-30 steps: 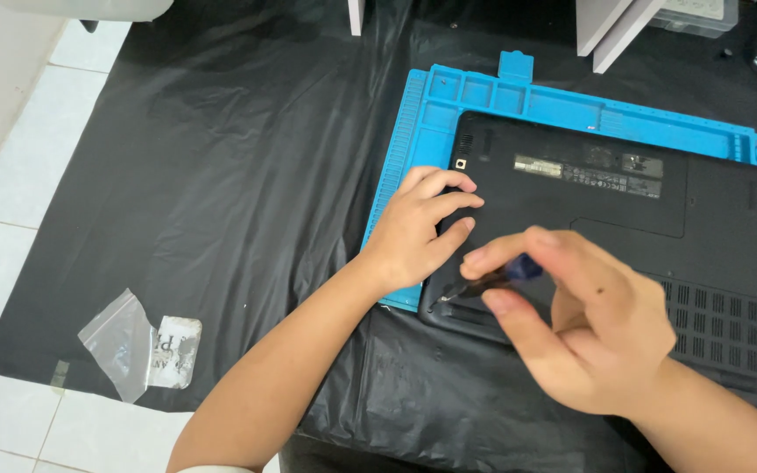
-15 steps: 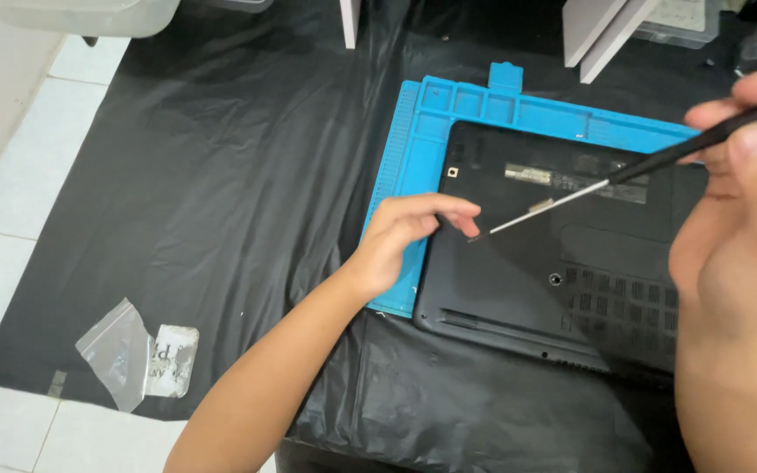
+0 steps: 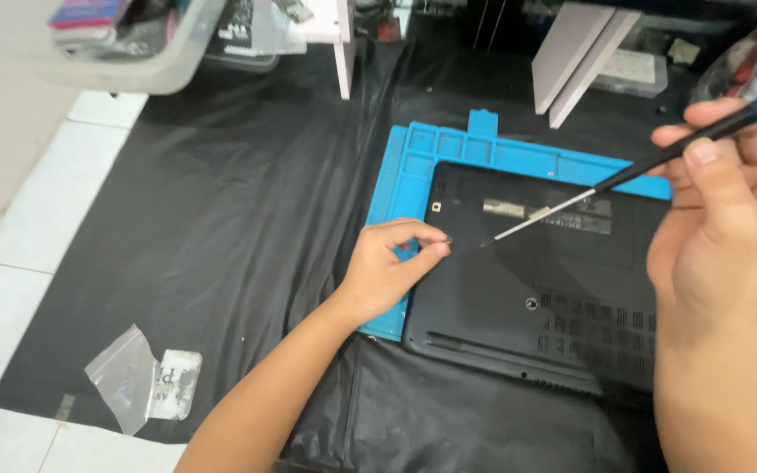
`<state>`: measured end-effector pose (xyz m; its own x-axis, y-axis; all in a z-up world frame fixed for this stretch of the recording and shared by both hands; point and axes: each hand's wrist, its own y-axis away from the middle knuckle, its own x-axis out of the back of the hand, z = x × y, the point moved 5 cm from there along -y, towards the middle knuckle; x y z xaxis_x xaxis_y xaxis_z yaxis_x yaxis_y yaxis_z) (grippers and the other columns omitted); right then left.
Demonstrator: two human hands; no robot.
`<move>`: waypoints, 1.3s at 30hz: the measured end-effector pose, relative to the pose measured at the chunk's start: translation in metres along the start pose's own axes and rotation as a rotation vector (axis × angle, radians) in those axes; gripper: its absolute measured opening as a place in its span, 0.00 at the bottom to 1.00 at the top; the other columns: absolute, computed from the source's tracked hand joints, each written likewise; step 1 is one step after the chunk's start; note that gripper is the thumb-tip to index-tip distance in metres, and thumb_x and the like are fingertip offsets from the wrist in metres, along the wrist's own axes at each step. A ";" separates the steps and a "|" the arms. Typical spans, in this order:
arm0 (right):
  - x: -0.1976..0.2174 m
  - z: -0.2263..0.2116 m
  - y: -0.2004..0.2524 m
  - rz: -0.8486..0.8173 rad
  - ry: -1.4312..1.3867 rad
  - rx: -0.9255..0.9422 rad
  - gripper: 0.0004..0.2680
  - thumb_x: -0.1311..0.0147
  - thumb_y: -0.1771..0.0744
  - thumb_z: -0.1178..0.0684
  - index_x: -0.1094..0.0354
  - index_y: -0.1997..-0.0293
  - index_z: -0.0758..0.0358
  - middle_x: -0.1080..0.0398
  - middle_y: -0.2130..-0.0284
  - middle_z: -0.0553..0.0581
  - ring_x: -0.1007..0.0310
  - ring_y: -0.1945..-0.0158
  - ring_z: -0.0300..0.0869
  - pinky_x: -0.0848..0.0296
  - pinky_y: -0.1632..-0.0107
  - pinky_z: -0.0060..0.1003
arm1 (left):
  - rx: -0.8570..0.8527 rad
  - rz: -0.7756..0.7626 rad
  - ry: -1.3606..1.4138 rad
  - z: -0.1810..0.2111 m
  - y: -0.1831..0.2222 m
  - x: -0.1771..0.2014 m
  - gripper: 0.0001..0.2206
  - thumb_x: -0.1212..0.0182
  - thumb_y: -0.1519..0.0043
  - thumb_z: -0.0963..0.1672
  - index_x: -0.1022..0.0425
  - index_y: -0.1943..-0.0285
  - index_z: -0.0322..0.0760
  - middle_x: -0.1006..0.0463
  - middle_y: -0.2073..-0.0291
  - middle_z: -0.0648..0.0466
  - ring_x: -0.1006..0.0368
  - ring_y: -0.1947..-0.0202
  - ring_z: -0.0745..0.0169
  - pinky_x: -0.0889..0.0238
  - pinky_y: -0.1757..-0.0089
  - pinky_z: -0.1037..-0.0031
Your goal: The person flips an Acer laptop over on a blue repair mat and uses a screwdriver to unscrew screws from the bottom cover one at a time, placing the removed screws aside while working around the edges of the panel.
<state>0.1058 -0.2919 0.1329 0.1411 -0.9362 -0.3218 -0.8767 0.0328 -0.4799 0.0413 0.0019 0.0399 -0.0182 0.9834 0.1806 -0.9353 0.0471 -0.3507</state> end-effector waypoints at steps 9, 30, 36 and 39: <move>0.035 -0.015 -0.019 0.023 0.034 0.076 0.18 0.52 0.25 0.69 0.49 0.23 0.71 0.31 0.50 0.62 0.26 0.51 0.46 0.25 0.49 0.34 | -0.005 0.115 -0.497 -0.018 -0.058 0.033 0.06 0.33 0.43 0.43 0.17 0.61 0.36 0.16 0.67 0.51 0.19 0.64 0.57 0.28 0.61 0.68; 0.038 -0.042 -0.012 0.055 0.152 0.117 0.04 0.53 0.24 0.63 0.36 0.43 0.69 0.34 0.49 0.55 0.29 0.50 0.39 0.27 0.45 0.31 | -0.202 0.261 -0.837 -0.025 -0.106 0.028 0.07 0.34 0.41 0.45 0.15 0.60 0.39 0.18 0.54 0.50 0.27 0.48 0.46 0.36 0.51 0.54; 0.007 -0.060 0.012 -0.020 0.310 0.116 0.07 0.50 0.25 0.63 0.39 0.39 0.68 0.33 0.49 0.56 0.28 0.51 0.39 0.29 0.47 0.29 | -0.249 -0.221 -0.744 0.054 -0.020 -0.071 0.14 0.36 0.42 0.48 0.21 0.49 0.39 0.26 0.43 0.47 0.37 0.36 0.42 0.44 0.42 0.48; -0.028 -0.079 0.022 -0.074 0.453 0.161 0.10 0.47 0.25 0.67 0.43 0.36 0.70 0.30 0.49 0.59 0.27 0.53 0.40 0.28 0.49 0.28 | -0.286 -0.395 -0.784 0.044 0.004 -0.097 0.21 0.37 0.42 0.49 0.25 0.40 0.40 0.35 0.34 0.42 0.45 0.30 0.39 0.52 0.39 0.41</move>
<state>0.0461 -0.2926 0.1962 -0.0456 -0.9950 0.0885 -0.7847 -0.0192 -0.6196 0.0234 -0.1008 0.0615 -0.0481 0.4919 0.8693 -0.8036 0.4979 -0.3262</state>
